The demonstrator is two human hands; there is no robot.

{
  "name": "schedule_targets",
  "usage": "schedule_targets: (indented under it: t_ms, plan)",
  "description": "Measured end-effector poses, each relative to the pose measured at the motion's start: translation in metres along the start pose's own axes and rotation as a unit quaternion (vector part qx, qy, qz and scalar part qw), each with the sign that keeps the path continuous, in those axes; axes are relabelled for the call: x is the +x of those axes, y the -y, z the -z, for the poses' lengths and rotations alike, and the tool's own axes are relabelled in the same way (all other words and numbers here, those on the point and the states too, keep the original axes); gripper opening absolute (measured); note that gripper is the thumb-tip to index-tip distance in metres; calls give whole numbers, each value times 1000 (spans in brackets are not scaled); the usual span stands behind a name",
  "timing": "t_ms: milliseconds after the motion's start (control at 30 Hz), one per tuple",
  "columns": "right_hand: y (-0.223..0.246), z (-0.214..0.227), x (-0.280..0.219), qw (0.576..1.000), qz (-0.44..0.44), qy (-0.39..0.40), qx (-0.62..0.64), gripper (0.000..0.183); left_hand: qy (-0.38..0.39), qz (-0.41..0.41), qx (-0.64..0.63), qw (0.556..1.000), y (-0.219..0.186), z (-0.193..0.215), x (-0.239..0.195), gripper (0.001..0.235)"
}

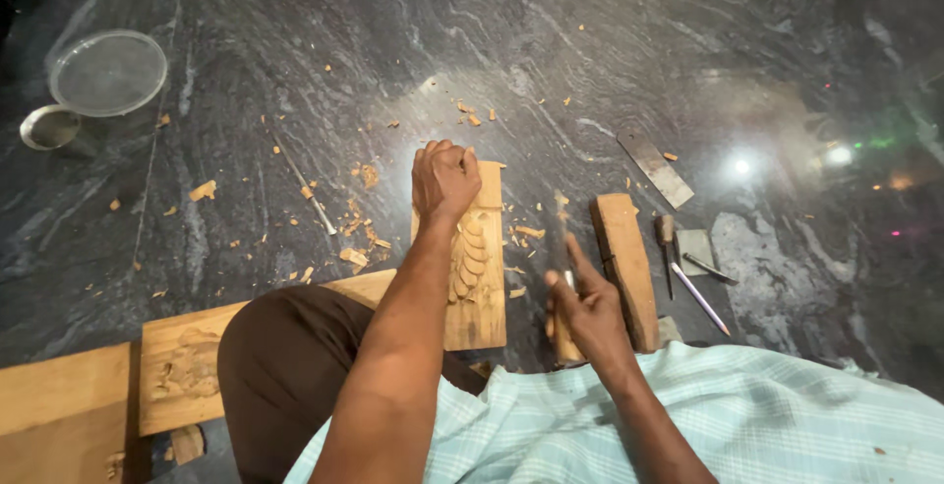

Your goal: The person is carving a decorative pattern into a rectangular piece of wood. They use a chisel and a wooden mallet to strike the chisel, removing wood shavings to form a leaf-like design. The person occasionally switches to a smaller carving knife to refine the details.

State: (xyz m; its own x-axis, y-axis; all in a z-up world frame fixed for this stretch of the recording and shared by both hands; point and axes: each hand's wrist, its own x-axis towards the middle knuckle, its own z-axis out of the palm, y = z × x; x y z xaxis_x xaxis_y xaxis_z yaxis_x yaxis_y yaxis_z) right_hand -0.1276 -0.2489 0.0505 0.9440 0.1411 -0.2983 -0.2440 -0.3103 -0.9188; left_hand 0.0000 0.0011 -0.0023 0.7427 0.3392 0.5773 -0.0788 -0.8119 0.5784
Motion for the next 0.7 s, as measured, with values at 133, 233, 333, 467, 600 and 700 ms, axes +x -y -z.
schedule_targets:
  t_ms: [133,233,333,467,600,700]
  plan:
    - [-5,6,-1,998,46,-21,-31,69,1,-2,5,1000,-2,3,0,24]
    - [0,5,-14,992,-28,-11,-125,65,1,1,8,1000,-1,1,0,25]
    - [-5,-5,-24,946,167,-34,-277,61,25,10,9,1000,1,1,0,26]
    - [-15,-17,-25,916,304,-57,-257,57,14,25,-9,1000,0,1,0,21]
    - [0,0,-20,955,61,-92,-277,57,-3,94,108,990,-22,24,9,48]
    - [6,32,-20,962,102,-152,-203,54,237,175,260,920,-67,38,-19,89]
